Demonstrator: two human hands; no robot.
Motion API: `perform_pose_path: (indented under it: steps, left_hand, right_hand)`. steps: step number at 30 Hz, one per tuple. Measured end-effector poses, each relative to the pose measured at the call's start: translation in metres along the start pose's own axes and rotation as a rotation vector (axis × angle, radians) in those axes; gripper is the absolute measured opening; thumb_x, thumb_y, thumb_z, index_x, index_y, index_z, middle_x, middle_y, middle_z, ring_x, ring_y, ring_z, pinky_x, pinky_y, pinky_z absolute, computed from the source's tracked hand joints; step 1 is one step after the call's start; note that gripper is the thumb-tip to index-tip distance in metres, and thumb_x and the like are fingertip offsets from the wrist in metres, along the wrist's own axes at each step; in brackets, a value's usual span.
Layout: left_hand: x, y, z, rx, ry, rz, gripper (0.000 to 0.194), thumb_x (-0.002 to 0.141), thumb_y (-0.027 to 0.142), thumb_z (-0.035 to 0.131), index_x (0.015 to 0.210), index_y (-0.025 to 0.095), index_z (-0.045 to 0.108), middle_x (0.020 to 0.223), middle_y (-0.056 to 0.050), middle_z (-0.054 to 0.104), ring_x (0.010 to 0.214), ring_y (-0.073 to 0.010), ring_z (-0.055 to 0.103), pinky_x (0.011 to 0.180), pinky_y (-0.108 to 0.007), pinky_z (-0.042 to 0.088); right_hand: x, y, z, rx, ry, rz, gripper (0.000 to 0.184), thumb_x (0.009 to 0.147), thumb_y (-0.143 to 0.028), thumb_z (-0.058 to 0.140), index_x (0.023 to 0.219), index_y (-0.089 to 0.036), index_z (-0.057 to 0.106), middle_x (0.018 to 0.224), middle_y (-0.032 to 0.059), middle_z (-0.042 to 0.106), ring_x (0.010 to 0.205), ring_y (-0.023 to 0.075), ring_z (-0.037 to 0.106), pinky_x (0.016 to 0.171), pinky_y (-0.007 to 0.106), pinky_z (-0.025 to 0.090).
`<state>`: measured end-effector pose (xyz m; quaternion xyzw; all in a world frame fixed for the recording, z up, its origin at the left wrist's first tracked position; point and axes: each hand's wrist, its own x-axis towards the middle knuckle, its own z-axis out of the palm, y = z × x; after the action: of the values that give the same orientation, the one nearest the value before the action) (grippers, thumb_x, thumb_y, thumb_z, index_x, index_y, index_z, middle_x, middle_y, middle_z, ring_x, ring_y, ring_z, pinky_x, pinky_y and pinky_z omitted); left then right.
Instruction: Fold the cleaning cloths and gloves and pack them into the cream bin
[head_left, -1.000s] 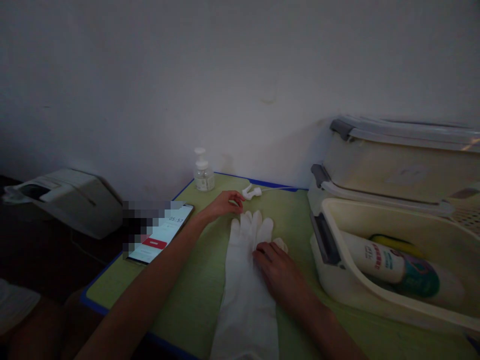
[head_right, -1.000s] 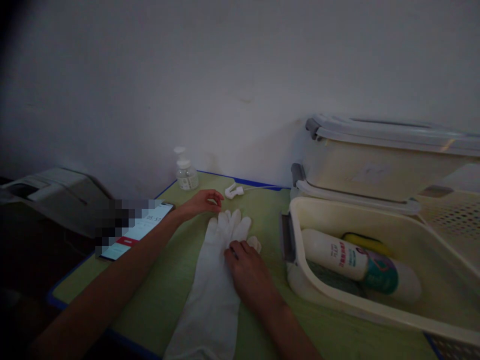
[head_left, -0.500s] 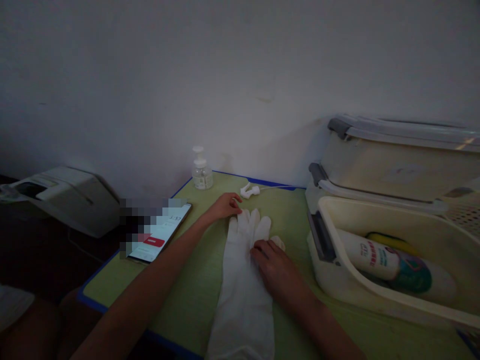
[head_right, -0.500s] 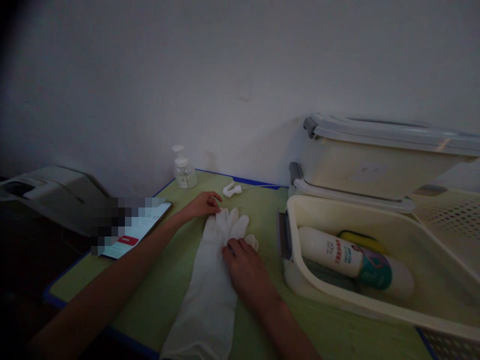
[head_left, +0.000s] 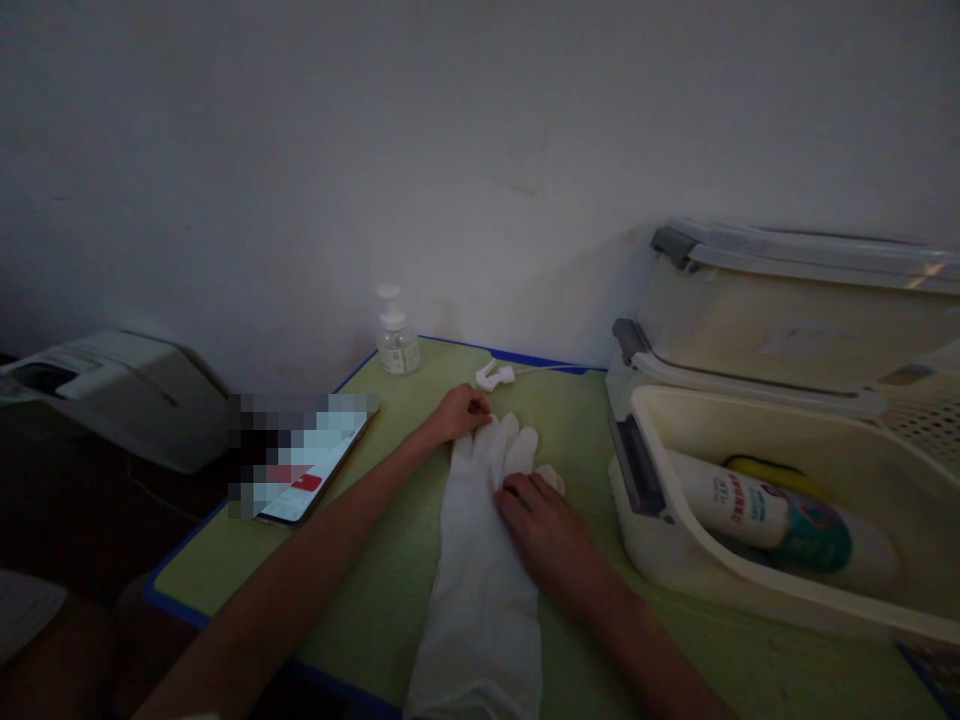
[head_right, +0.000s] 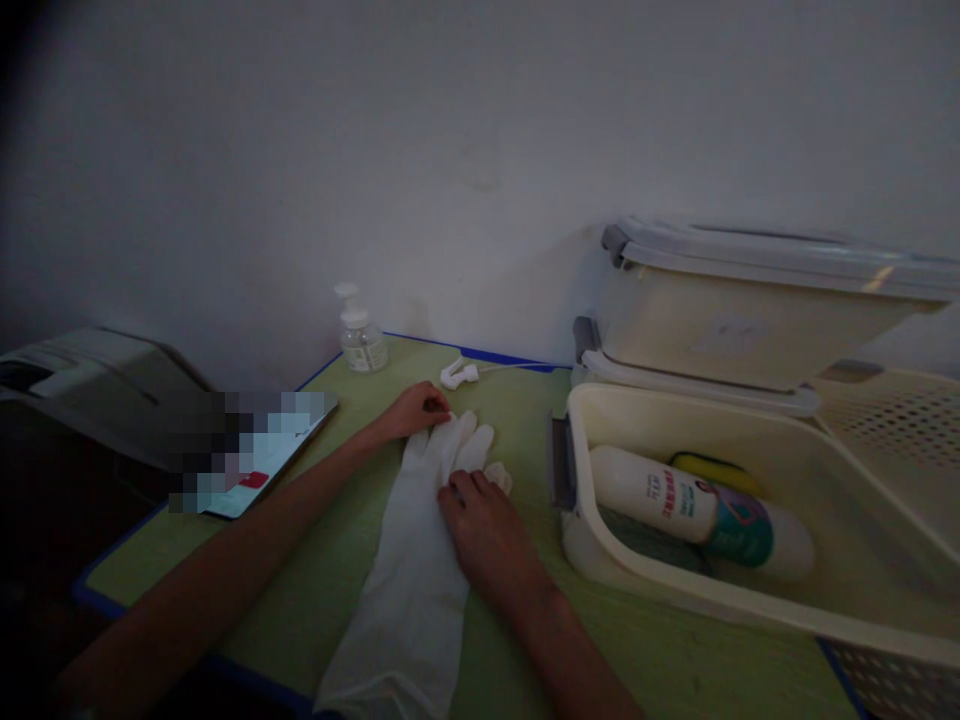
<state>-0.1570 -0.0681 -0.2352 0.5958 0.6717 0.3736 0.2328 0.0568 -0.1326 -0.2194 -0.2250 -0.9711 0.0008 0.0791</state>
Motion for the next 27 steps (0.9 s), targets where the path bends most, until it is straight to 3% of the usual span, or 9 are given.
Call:
perform_pose_path:
  steps: [6, 11, 13, 17, 22, 27]
  left_hand:
    - [-0.002, -0.002, -0.005, 0.076, 0.012, -0.025, 0.001, 0.062, 0.013, 0.064, 0.062, 0.014, 0.065, 0.058, 0.001, 0.060, 0.057, -0.0119, 0.053, 0.060, -0.024, 0.043]
    - [0.000, 0.005, -0.002, 0.083, -0.004, -0.003, 0.011, 0.065, 0.010, 0.057, 0.070, 0.014, 0.066, 0.066, -0.001, 0.063, 0.063, -0.0124, 0.055, 0.064, -0.023, 0.043]
    - [0.004, 0.011, 0.002, 0.080, -0.040, 0.005, 0.011, 0.069, 0.017, 0.057, 0.061, 0.014, 0.064, 0.056, 0.001, 0.058, 0.057, -0.0113, 0.052, 0.059, -0.022, 0.040]
    - [0.016, 0.024, 0.011, 0.082, -0.156, 0.011, 0.036, 0.070, 0.032, 0.061, 0.039, 0.016, 0.051, 0.035, 0.005, 0.038, 0.042, -0.0088, 0.037, 0.048, -0.023, 0.032]
    - [0.026, 0.034, 0.013, 0.025, -0.311, 0.018, 0.017, 0.056, 0.020, 0.069, 0.046, 0.015, 0.056, 0.041, 0.006, 0.046, 0.045, -0.0086, 0.041, 0.048, -0.021, 0.031]
    - [0.028, 0.031, 0.005, -0.047, -0.344, -0.008, 0.017, 0.057, 0.016, 0.068, 0.050, 0.016, 0.053, 0.045, 0.007, 0.046, 0.048, -0.0086, 0.043, 0.050, -0.022, 0.033]
  right_hand:
    - [0.000, 0.000, 0.000, -0.003, 0.017, -0.002, 0.018, 0.086, -0.006, 0.047, 0.097, -0.013, 0.059, 0.100, 0.0099, 0.058, 0.091, 0.0201, 0.051, 0.078, 0.034, 0.045]
    - [0.000, 0.001, 0.000, -0.008, 0.015, -0.002, 0.017, 0.085, -0.007, 0.048, 0.097, -0.013, 0.059, 0.102, 0.0100, 0.058, 0.092, 0.0208, 0.051, 0.080, 0.034, 0.045]
    - [0.000, 0.001, 0.000, -0.009, 0.008, -0.001, 0.015, 0.086, -0.008, 0.049, 0.097, -0.012, 0.059, 0.102, 0.0098, 0.058, 0.092, 0.0210, 0.051, 0.080, 0.033, 0.045]
    - [0.000, 0.001, 0.001, -0.014, 0.011, 0.000, 0.015, 0.086, -0.009, 0.049, 0.097, -0.013, 0.059, 0.102, 0.0095, 0.058, 0.093, 0.0212, 0.051, 0.080, 0.034, 0.045]
    - [0.000, 0.000, 0.000, -0.004, 0.018, -0.004, 0.017, 0.086, -0.008, 0.048, 0.098, -0.013, 0.058, 0.102, 0.0097, 0.057, 0.093, 0.0208, 0.051, 0.079, 0.034, 0.046]
    - [0.001, 0.000, 0.000, -0.003, 0.001, 0.002, 0.016, 0.085, -0.009, 0.050, 0.098, -0.012, 0.059, 0.102, 0.0094, 0.058, 0.094, 0.0217, 0.051, 0.081, 0.034, 0.046]
